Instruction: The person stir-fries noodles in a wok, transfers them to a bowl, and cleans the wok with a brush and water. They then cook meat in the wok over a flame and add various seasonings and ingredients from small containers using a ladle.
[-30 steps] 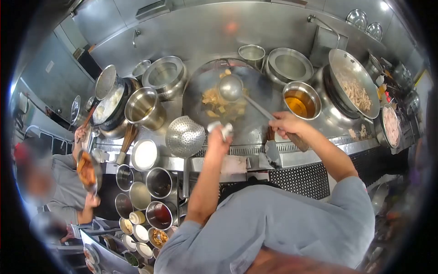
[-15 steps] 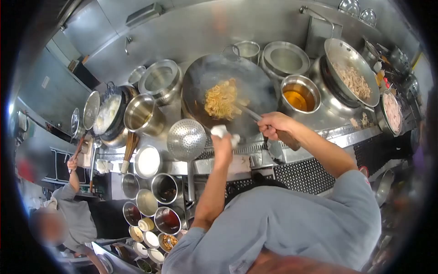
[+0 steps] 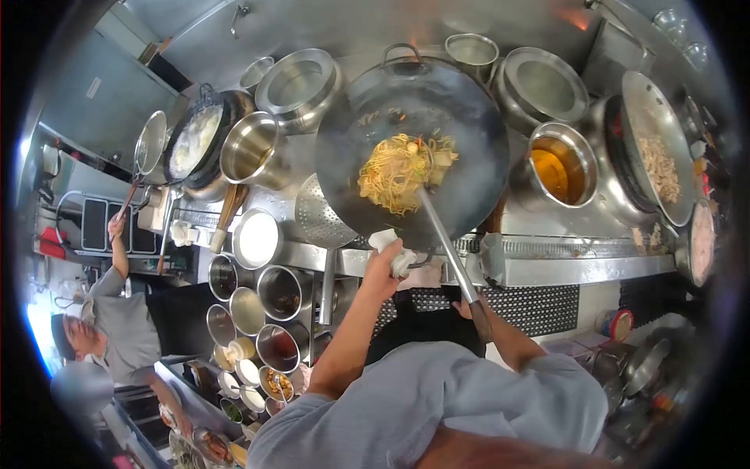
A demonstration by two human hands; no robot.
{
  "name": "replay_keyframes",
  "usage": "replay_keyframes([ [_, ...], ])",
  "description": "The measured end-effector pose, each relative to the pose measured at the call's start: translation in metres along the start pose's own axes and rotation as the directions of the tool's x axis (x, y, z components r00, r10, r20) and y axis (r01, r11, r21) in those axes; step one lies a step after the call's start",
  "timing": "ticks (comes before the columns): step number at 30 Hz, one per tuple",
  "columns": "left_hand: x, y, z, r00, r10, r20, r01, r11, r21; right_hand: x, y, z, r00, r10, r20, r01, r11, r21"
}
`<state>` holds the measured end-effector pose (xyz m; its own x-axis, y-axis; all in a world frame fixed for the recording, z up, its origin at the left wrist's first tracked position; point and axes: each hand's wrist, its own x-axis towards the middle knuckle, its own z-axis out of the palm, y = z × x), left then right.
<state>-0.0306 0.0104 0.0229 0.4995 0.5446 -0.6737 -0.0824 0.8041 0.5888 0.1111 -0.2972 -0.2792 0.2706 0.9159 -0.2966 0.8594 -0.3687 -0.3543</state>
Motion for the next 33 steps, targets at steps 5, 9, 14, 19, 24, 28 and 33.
replay_keyframes([
  [5, -0.003, 0.001, -0.003, 0.987, -0.106, 0.12, 0.125, 0.979, -0.162, 0.064, -0.06, -0.115, 0.756, 0.032, 0.654, -0.334, 0.878, 0.344],
  [9, 0.02, -0.034, -0.008, 0.989, 0.118, 0.086, -0.096, 0.971, -0.219, 0.006, -0.108, -0.281, 0.853, -0.411, 0.323, -0.498, -0.451, 0.74],
  [14, 0.009, -0.073, 0.016, 0.97, 0.244, 0.016, -0.237, 0.955, -0.176, 0.037, -0.116, -0.367, 0.895, -0.085, 0.438, -0.414, 0.206, 0.887],
  [19, -0.063, -0.116, 0.033, 0.929, 0.334, -0.159, -0.365, 0.757, -0.542, 0.042, -0.099, -0.438, 0.67, -0.252, 0.698, -0.572, 0.424, 0.702],
  [24, -0.207, -0.202, 0.058, 0.75, 0.387, -0.536, -0.652, 0.572, -0.498, 0.032, -0.119, -0.444, 0.329, -0.394, 0.858, -0.455, 0.73, 0.51],
  [28, -0.272, -0.274, 0.103, 0.452, 0.328, -0.83, -0.865, 0.387, -0.318, 0.021, -0.174, -0.425, 0.036, -0.42, 0.907, -0.217, 0.882, 0.417],
  [33, -0.314, -0.36, 0.181, 0.069, -0.092, -0.993, -0.975, 0.205, -0.087, -0.055, -0.256, -0.373, -0.395, -0.251, 0.884, 0.048, 0.955, 0.292],
])
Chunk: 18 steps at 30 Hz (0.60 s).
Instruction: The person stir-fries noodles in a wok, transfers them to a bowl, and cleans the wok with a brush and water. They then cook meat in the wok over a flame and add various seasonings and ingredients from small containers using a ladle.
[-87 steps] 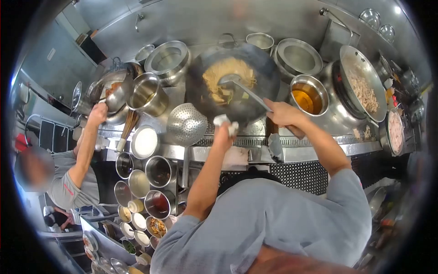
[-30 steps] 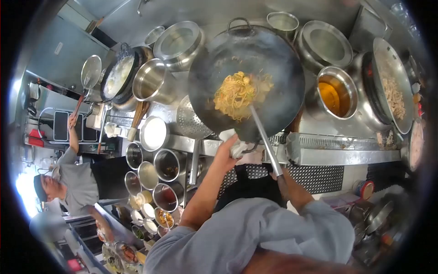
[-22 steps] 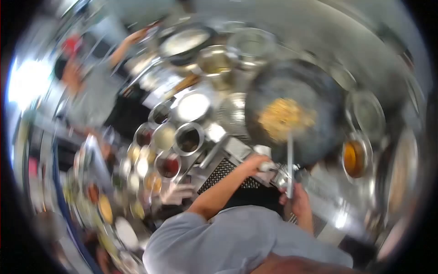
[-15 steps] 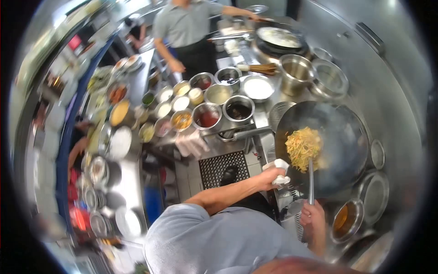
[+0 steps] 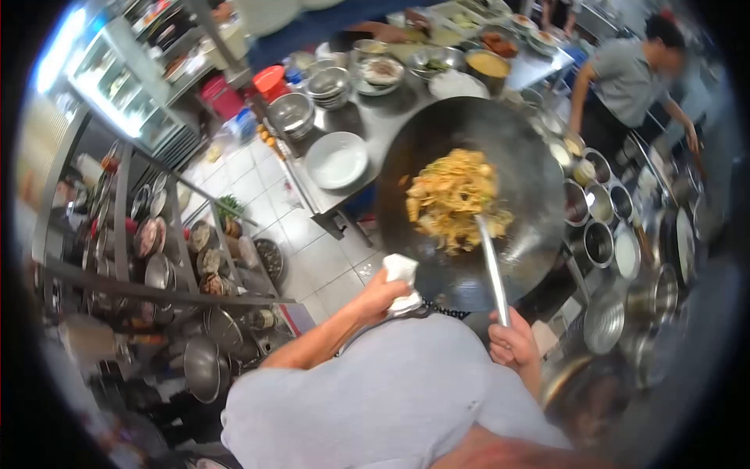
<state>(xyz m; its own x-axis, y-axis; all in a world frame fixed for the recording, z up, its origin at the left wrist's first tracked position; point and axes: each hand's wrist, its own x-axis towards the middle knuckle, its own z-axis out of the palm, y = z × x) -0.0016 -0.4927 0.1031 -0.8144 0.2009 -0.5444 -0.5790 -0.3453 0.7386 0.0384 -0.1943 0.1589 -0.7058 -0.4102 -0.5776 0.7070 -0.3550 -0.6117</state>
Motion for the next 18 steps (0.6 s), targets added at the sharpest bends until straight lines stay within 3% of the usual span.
replay_keyframes([
  [5, -0.074, -0.006, -0.046, 0.89, 0.102, -0.444, -0.229, 0.943, -0.24, 0.106, -0.027, 0.055, 0.886, 0.287, 0.365, -0.236, 0.955, -0.178],
  [8, -0.096, -0.027, -0.068, 0.759, 0.184, -0.625, -0.464, 0.826, -0.32, 0.162, -0.03, 0.096, 0.765, 0.49, 0.418, -0.384, 0.868, -0.314],
  [12, -0.127, -0.071, -0.089, 0.591, -0.033, -0.806, -0.473, 0.795, -0.379, 0.21, -0.032, 0.144, 0.587, 0.684, 0.433, -0.5, 0.727, -0.471],
  [15, -0.127, -0.076, -0.083, 0.464, -0.018, -0.886, -0.58, 0.749, -0.319, 0.245, -0.028, 0.165, 0.468, 0.762, 0.449, -0.523, 0.648, -0.554],
  [18, -0.102, -0.077, -0.068, 0.279, -0.113, -0.954, -0.763, 0.578, -0.291, 0.277, -0.042, 0.17, 0.363, 0.836, 0.412, -0.541, 0.549, -0.637],
])
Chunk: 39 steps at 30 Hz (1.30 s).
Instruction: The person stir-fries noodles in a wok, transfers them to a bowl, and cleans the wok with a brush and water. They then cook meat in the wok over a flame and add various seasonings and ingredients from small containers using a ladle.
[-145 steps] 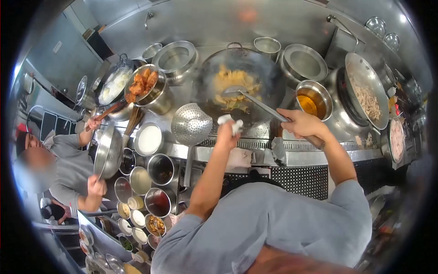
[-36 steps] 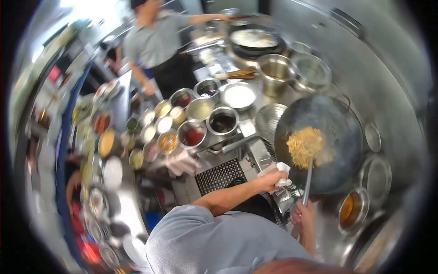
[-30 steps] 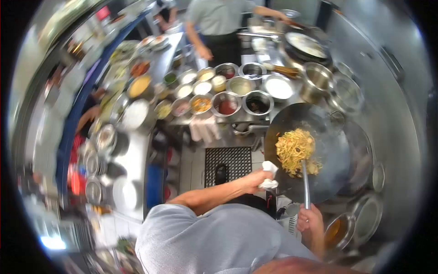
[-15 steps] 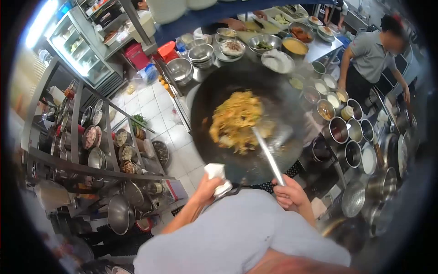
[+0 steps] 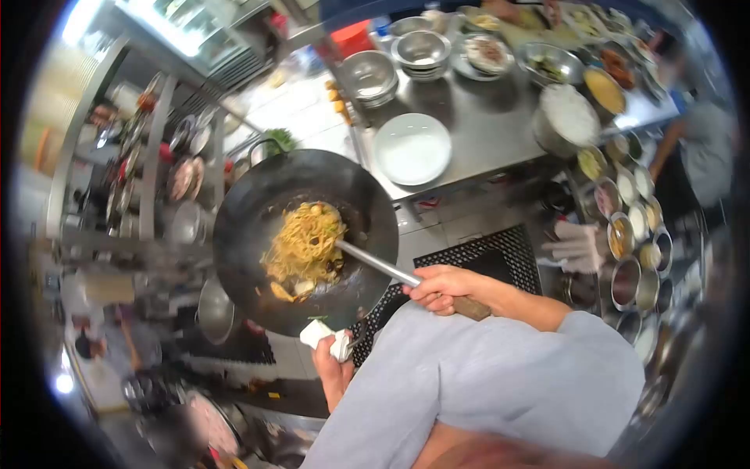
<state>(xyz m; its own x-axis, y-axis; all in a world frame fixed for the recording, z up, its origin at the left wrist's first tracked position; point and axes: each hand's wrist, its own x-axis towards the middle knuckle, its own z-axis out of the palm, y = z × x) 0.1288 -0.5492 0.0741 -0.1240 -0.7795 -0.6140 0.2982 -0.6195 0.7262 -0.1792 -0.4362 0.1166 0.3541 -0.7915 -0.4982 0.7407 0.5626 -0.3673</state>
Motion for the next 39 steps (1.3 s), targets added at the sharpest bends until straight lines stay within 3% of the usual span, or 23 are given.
replay_keyframes([
  [3, -0.008, -0.037, 0.034, 0.99, 0.11, -0.083, -0.119, 0.987, -0.108, -0.011, -0.039, -0.033, 0.995, 0.097, 0.031, -0.093, 0.99, -0.107],
  [5, -0.004, -0.072, 0.054, 0.988, 0.132, -0.081, -0.147, 0.967, -0.21, -0.032, -0.073, -0.038, 0.991, 0.127, -0.033, -0.131, 0.975, -0.179],
  [7, -0.019, -0.088, 0.119, 0.945, 0.264, -0.192, -0.305, 0.923, -0.234, -0.052, -0.1, -0.049, 0.991, 0.127, -0.043, -0.134, 0.97, -0.205],
  [11, -0.028, -0.113, 0.183, 0.928, 0.285, -0.24, -0.346, 0.899, -0.27, -0.099, -0.147, -0.073, 0.994, 0.099, -0.05, -0.11, 0.947, -0.302],
  [13, -0.019, -0.125, 0.185, 0.924, 0.249, -0.292, -0.339, 0.884, -0.321, -0.116, -0.157, -0.083, 0.995, 0.063, -0.079, -0.087, 0.931, -0.354],
  [14, -0.017, -0.126, 0.178, 0.961, 0.205, -0.185, -0.255, 0.916, -0.311, -0.126, -0.164, -0.087, 0.994, 0.038, -0.102, -0.075, 0.92, -0.385],
  [15, -0.014, -0.125, 0.183, 0.963, 0.204, -0.174, -0.251, 0.915, -0.314, -0.137, -0.169, -0.09, 0.992, 0.008, -0.127, -0.06, 0.909, -0.413],
  [17, -0.009, -0.128, 0.195, 0.899, 0.303, -0.315, -0.4, 0.861, -0.313, -0.153, -0.176, -0.103, 0.989, -0.023, -0.145, -0.042, 0.902, -0.431],
  [19, -0.006, -0.124, 0.196, 0.88, 0.402, -0.252, -0.458, 0.86, -0.227, -0.166, -0.183, -0.116, 0.986, -0.063, -0.157, -0.017, 0.886, -0.463],
  [21, -0.008, -0.12, 0.205, 0.853, 0.432, -0.293, -0.496, 0.847, -0.192, -0.174, -0.181, -0.131, 0.966, -0.153, -0.207, -0.011, 0.779, -0.627],
  [22, -0.003, -0.121, 0.205, 0.838, 0.462, -0.29, -0.527, 0.821, -0.217, -0.175, -0.181, -0.139, 0.963, -0.164, -0.212, -0.005, 0.78, -0.625],
  [24, -0.003, -0.119, 0.204, 0.841, 0.469, -0.27, -0.527, 0.823, -0.212, -0.169, -0.175, -0.158, 0.908, -0.303, -0.288, -0.124, 0.464, -0.877],
  [25, -0.003, -0.119, 0.206, 0.839, 0.478, -0.26, -0.533, 0.819, -0.212, -0.159, -0.166, -0.179, 0.905, -0.31, -0.292, -0.122, 0.468, -0.875],
  [27, -0.004, -0.117, 0.213, 0.844, 0.474, -0.252, -0.525, 0.825, -0.21, -0.137, -0.145, -0.221, 0.822, -0.56, -0.105, -0.157, -0.047, -0.986],
  [29, -0.002, -0.117, 0.215, 0.849, 0.473, -0.234, -0.52, 0.826, -0.216, -0.133, -0.143, -0.219, 0.805, -0.575, -0.146, -0.187, -0.013, -0.982],
  [33, 0.001, -0.113, 0.213, 0.862, 0.473, -0.182, -0.504, 0.835, -0.22, -0.141, -0.142, -0.212, 0.77, -0.633, -0.079, -0.215, -0.142, -0.966],
  [36, 0.001, -0.107, 0.211, 0.913, 0.38, -0.151, -0.406, 0.886, -0.224, -0.136, -0.148, -0.207, 0.744, -0.668, 0.033, -0.128, -0.191, -0.973],
  [38, -0.002, -0.107, 0.211, 0.913, 0.368, -0.178, -0.404, 0.878, -0.257, -0.116, -0.155, -0.21, 0.822, -0.568, -0.048, -0.088, -0.044, -0.995],
  [39, -0.003, -0.107, 0.213, 0.915, 0.353, -0.193, -0.397, 0.871, -0.29, -0.104, -0.159, -0.206, 0.823, -0.566, -0.041, -0.085, -0.051, -0.995],
])
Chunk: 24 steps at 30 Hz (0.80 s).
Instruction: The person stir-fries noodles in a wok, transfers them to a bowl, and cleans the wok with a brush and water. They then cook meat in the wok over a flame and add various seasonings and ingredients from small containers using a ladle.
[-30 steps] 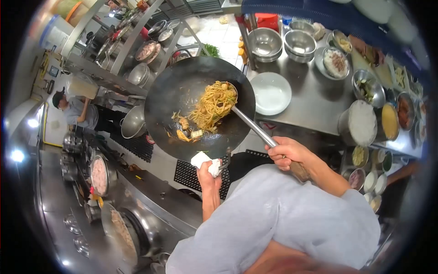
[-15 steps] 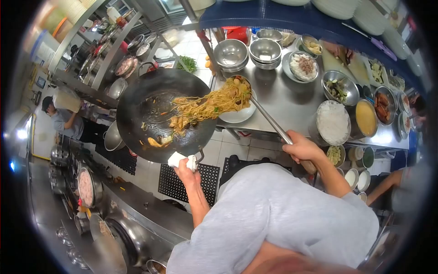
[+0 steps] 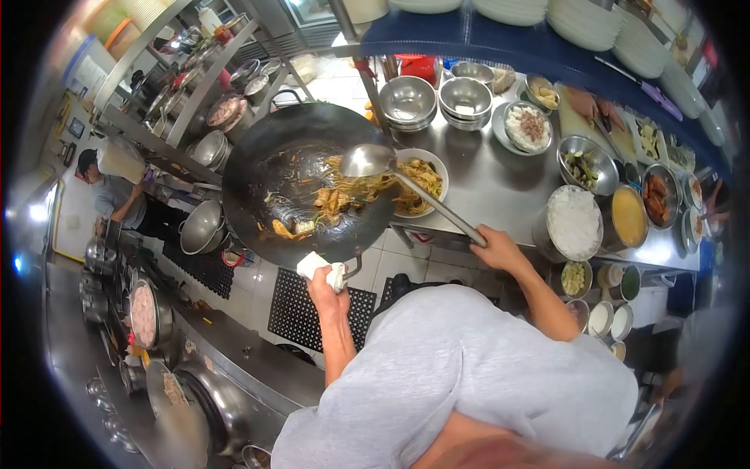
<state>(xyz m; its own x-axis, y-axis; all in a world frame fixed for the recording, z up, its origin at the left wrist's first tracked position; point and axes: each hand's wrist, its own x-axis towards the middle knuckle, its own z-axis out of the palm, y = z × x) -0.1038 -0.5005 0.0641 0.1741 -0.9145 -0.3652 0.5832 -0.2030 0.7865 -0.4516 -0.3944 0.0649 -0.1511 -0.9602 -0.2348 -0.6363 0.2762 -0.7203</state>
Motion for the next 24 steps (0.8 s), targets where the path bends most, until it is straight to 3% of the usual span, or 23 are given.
replay_keyframes([
  [3, -0.008, 0.003, -0.001, 1.0, 0.019, 0.025, -0.02, 0.999, 0.047, 0.043, -0.029, 0.013, 0.999, -0.004, -0.04, -0.001, 0.992, -0.129],
  [6, -0.005, 0.0, -0.002, 1.0, -0.006, -0.001, 0.006, 1.0, 0.015, 0.073, -0.043, 0.012, 0.986, -0.112, -0.12, 0.072, 0.952, -0.298],
  [10, -0.004, 0.005, -0.001, 1.0, 0.031, 0.003, -0.031, 1.0, 0.002, 0.073, -0.015, 0.004, 0.969, -0.171, -0.177, 0.074, 0.889, -0.452],
  [14, 0.024, 0.002, -0.018, 0.999, -0.046, 0.012, 0.046, 0.999, -0.005, 0.052, 0.042, -0.022, 0.947, -0.218, -0.237, 0.042, 0.813, -0.581],
  [18, 0.043, 0.001, -0.023, 1.0, -0.012, 0.021, 0.012, 1.0, 0.017, 0.015, 0.047, -0.06, 0.946, -0.161, -0.281, -0.052, 0.781, -0.623],
  [20, 0.046, 0.003, -0.019, 0.996, 0.084, -0.035, -0.082, 0.996, 0.038, 0.002, 0.044, -0.072, 0.919, -0.213, -0.331, -0.031, 0.798, -0.602],
  [22, 0.038, 0.012, -0.015, 0.998, 0.062, -0.011, -0.061, 0.996, 0.058, 0.0, 0.038, -0.072, 0.931, -0.148, -0.334, -0.077, 0.814, -0.576],
  [24, 0.038, 0.014, -0.018, 1.0, 0.005, 0.028, -0.006, 0.998, 0.062, 0.008, 0.019, -0.06, 0.962, -0.105, -0.251, -0.021, 0.892, -0.452],
])
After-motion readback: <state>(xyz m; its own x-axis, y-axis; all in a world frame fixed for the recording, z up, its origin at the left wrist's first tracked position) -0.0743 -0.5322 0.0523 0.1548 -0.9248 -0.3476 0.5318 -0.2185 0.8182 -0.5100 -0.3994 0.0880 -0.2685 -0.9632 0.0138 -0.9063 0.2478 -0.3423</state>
